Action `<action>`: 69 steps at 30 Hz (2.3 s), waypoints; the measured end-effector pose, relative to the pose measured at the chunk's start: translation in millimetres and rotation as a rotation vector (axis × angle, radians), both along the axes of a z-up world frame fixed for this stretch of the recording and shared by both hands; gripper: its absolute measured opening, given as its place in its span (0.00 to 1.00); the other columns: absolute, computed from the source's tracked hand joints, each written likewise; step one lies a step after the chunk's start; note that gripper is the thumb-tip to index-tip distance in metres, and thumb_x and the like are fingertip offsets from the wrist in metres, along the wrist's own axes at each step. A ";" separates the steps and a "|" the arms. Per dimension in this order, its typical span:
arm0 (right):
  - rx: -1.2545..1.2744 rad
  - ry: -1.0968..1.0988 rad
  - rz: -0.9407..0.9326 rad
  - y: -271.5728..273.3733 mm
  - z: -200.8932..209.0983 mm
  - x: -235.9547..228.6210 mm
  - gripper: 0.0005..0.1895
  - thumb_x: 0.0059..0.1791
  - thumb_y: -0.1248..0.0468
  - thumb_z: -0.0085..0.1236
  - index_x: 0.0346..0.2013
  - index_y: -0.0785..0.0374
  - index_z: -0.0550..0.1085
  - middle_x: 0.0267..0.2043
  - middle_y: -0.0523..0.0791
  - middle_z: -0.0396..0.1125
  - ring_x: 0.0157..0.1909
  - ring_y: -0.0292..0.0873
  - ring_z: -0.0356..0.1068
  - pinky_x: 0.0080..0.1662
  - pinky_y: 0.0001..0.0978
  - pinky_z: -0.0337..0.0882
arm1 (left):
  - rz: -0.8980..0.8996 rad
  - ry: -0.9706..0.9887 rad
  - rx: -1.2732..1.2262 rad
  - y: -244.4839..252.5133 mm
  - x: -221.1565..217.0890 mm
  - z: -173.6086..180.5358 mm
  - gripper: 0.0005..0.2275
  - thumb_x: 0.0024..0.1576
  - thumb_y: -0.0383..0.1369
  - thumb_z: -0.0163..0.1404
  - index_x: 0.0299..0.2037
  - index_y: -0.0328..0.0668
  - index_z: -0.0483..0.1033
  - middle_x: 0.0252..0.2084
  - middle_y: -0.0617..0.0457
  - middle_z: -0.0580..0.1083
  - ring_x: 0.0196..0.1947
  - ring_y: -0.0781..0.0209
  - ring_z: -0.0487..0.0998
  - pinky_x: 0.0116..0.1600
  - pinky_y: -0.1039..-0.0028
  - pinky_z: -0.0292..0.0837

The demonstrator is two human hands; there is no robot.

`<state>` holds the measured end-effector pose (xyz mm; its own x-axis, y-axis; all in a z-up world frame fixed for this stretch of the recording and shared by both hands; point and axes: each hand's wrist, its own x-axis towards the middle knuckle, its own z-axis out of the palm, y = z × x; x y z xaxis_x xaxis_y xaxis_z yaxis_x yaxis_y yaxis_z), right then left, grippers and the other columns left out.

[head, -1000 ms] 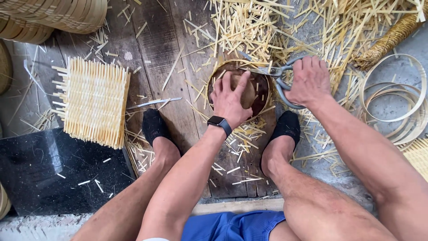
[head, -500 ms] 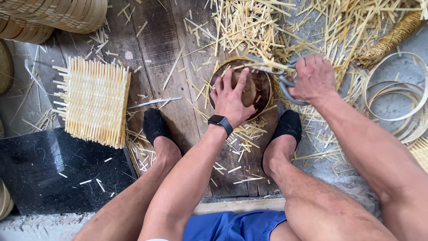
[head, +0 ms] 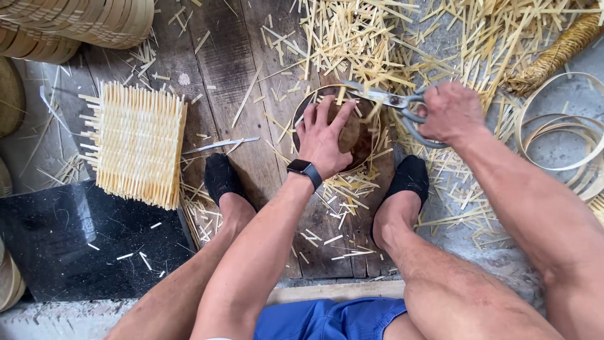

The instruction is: Weaving bamboo strips into mats and circular bases for furniture manufacturing.

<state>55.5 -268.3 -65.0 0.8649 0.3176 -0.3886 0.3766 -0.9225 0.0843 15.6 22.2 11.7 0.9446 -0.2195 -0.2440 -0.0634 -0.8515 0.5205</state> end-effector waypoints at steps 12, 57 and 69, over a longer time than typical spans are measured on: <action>0.188 -0.124 -0.007 12.8 8.5 -4.5 0.30 0.44 0.40 0.58 0.37 0.67 0.77 0.38 0.54 0.71 0.44 0.51 0.73 0.47 0.42 0.74 | -0.323 0.152 0.037 9.5 17.1 6.2 0.43 0.29 0.28 0.65 0.61 0.70 0.68 0.68 0.54 0.60 0.70 0.41 0.55 0.66 0.46 0.56; 1.246 0.511 -1.180 57.0 -29.6 -60.4 0.09 0.48 0.65 0.67 0.33 0.70 0.78 0.27 0.46 0.73 0.24 0.37 0.71 0.28 0.30 0.75 | 0.335 0.297 -0.108 -31.6 82.5 -91.2 0.16 0.39 0.54 0.66 0.31 0.59 0.89 0.40 0.54 0.78 0.50 0.51 0.73 0.59 0.47 0.58; 1.498 0.489 -1.407 40.2 -21.6 -75.3 0.13 0.50 0.61 0.55 0.45 0.68 0.72 0.30 0.49 0.73 0.26 0.41 0.77 0.28 0.34 0.79 | 0.675 0.390 -0.264 74.5 9.3 -107.7 0.14 0.56 0.43 0.61 0.42 0.41 0.86 0.35 0.45 0.82 0.33 0.58 0.82 0.41 0.68 0.76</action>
